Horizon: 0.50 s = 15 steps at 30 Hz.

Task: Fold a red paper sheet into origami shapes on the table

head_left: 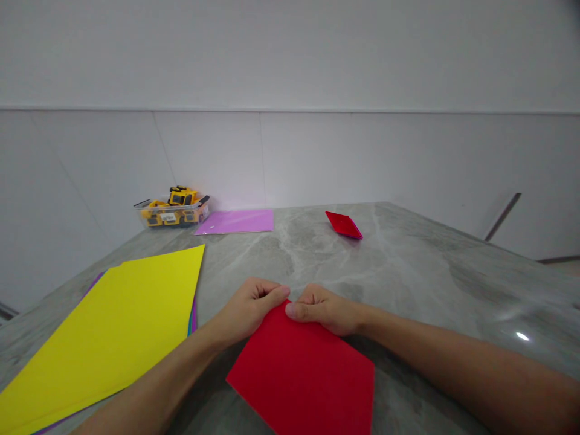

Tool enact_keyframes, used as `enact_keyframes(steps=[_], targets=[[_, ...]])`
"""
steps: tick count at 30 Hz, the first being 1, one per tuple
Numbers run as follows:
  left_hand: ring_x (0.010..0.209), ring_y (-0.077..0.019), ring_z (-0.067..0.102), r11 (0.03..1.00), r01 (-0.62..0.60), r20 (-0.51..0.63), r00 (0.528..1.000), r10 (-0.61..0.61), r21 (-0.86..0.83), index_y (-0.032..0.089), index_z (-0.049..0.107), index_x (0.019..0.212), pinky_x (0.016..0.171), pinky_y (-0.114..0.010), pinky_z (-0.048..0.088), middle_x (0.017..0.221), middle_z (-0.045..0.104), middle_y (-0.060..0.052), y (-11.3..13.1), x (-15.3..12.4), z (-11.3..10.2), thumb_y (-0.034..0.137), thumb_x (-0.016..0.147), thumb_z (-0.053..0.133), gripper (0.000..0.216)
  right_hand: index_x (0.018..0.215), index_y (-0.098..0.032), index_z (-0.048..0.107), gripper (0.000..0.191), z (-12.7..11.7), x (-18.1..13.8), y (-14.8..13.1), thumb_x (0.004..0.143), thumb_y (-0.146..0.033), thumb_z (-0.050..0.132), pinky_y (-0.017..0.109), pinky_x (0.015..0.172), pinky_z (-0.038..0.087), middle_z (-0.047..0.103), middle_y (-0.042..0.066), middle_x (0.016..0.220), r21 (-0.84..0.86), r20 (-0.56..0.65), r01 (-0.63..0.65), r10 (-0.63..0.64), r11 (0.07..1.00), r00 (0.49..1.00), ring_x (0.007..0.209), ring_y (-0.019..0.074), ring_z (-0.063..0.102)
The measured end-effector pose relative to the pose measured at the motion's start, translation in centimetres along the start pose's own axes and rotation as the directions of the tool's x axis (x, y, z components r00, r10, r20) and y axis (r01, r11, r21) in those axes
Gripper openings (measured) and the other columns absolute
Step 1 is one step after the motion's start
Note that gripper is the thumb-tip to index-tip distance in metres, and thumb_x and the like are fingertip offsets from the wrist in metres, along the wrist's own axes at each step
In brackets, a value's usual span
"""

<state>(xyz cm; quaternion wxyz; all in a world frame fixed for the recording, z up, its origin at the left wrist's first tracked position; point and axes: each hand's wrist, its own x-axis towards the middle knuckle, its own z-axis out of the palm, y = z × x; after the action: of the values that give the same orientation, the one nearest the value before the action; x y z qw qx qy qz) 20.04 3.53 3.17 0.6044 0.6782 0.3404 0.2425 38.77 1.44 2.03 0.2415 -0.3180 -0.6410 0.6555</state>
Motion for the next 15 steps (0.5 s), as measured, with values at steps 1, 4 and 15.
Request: enact_keyframes(steps=[1,4,15], targets=[[0.043,-0.0060,0.027,1.000,0.002,0.011,1.000,-0.002,0.014,0.017,0.043,0.055,0.041,-0.021,0.019,0.049,0.035,0.005,-0.04,0.05,0.00,0.060,0.076,0.059,0.051,0.047,-0.017,0.037,0.059,-0.04,0.04,0.09,0.076,-0.063,0.060,0.019,0.034,0.017,0.034,-0.008,0.041,-0.021,0.002,0.001,-0.001,1.000,1.000,0.035,0.0020,0.027],[0.044,-0.0063,0.026,0.999,0.026,0.068,0.997,-0.028,0.028,0.016,0.046,0.056,0.041,-0.021,0.019,0.050,0.036,0.005,-0.13,0.14,0.06,0.061,0.075,0.059,0.050,0.047,-0.017,0.035,0.060,-0.21,0.12,0.47,0.078,-0.063,0.057,0.019,0.034,0.015,0.031,-0.009,0.040,-0.085,0.014,0.007,-0.006,0.996,1.000,0.035,0.0015,0.024],[0.044,-0.0072,0.027,0.991,0.052,0.087,0.994,-0.063,0.123,0.017,0.047,0.057,0.043,-0.022,0.020,0.050,0.036,0.005,0.08,0.13,-0.24,0.062,0.076,0.053,0.049,0.048,-0.017,0.033,0.061,-0.11,0.24,0.54,0.079,-0.064,0.056,0.019,0.034,0.015,0.030,-0.010,0.041,-0.140,0.018,-0.004,0.007,0.990,1.000,0.036,0.0013,0.024]])
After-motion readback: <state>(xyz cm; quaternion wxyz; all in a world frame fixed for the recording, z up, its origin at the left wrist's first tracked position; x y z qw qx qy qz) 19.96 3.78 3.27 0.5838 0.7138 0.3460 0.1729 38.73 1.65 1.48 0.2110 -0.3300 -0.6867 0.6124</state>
